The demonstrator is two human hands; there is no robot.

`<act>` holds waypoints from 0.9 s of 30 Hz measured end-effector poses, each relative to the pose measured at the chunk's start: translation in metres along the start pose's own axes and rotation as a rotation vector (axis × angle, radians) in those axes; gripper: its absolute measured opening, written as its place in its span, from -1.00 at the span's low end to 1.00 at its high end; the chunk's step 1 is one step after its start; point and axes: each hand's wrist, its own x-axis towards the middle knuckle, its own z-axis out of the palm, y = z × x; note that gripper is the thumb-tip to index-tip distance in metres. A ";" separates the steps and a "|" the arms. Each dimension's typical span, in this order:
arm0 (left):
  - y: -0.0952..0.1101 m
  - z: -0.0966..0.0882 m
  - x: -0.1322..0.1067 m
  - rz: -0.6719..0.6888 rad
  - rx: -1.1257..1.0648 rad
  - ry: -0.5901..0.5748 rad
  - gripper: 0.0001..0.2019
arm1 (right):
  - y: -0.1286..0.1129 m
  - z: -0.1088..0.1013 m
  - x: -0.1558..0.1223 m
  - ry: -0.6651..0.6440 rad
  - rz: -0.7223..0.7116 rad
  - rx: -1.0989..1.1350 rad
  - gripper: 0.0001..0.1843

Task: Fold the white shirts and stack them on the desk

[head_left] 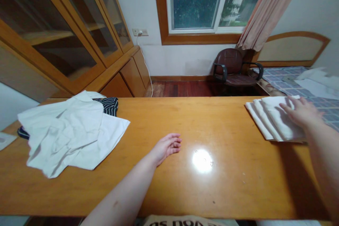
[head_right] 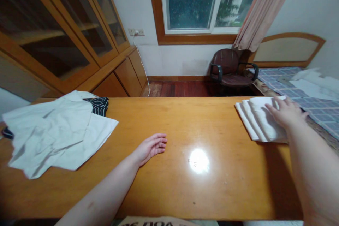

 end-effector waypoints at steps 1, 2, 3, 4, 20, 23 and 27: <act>0.000 0.000 0.000 -0.001 0.004 0.002 -0.80 | -0.009 0.002 -0.004 -0.048 0.008 0.040 -0.11; 0.000 0.000 0.000 -0.002 0.006 0.003 -0.80 | -0.017 0.005 -0.008 -0.085 0.025 0.085 -0.10; 0.000 0.000 0.000 -0.003 0.009 0.002 -0.80 | -0.023 0.009 -0.013 -0.108 0.043 0.128 -0.09; 0.000 0.000 0.000 -0.003 0.010 0.000 -0.80 | -0.027 0.013 -0.017 -0.113 0.061 0.146 -0.09; 0.003 0.003 0.004 -0.029 0.033 -0.004 -0.75 | -0.031 0.033 -0.016 -0.167 0.106 0.114 -0.14; 0.002 0.002 0.004 -0.024 0.028 -0.005 -0.75 | -0.033 0.030 -0.018 -0.144 0.116 0.135 -0.15; -0.001 0.000 0.003 0.005 -0.004 -0.016 -0.75 | -0.034 0.023 -0.020 -0.091 0.130 0.159 -0.14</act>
